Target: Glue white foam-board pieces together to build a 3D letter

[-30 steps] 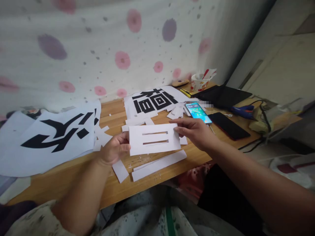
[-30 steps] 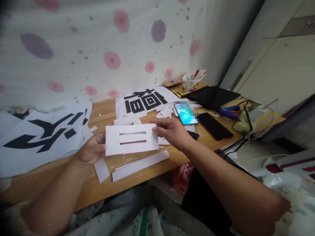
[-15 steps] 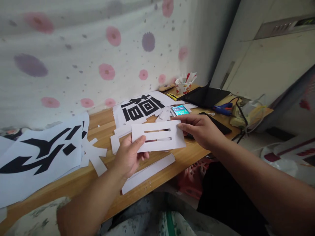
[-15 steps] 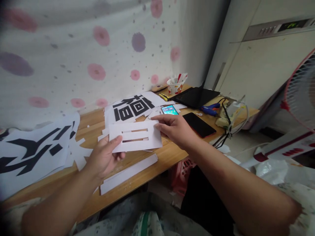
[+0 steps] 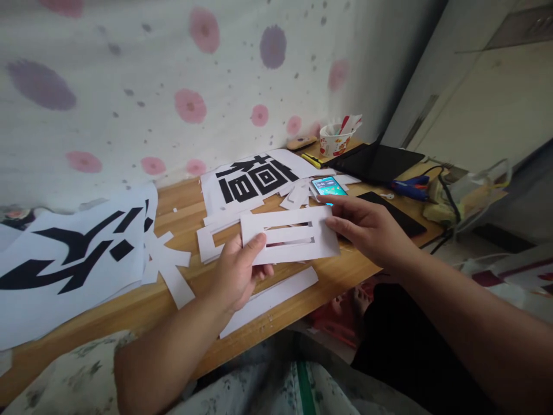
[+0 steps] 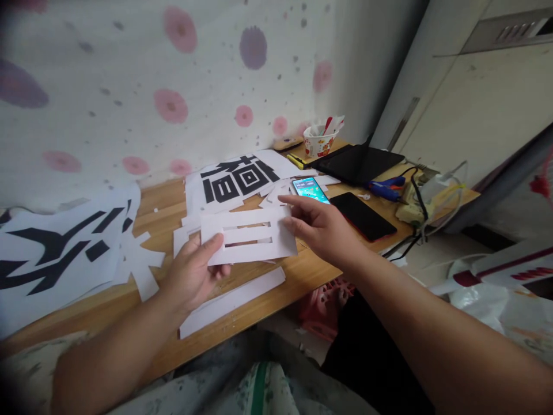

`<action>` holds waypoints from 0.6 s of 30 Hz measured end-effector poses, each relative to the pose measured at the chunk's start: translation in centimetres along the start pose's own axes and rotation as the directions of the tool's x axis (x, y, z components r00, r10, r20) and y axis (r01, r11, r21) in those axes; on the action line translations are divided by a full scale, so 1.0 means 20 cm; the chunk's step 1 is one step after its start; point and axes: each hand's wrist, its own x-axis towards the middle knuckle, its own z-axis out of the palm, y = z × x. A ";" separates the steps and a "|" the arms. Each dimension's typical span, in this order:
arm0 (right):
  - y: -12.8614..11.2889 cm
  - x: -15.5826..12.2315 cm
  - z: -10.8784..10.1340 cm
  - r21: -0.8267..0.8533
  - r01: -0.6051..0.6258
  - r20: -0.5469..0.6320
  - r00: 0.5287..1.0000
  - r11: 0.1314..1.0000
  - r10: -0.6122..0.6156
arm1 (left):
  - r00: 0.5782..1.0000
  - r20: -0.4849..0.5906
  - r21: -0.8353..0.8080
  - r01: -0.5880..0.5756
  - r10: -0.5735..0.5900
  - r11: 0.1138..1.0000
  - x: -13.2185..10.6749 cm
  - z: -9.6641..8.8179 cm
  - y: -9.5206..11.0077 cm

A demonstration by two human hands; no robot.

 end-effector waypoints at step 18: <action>-0.01 -0.07 0.07 0.440 0.436 0.039 0.864 0.785 -0.502 | 0.978 0.060 -0.254 0.211 -0.202 0.944 -0.03 0.02 0.01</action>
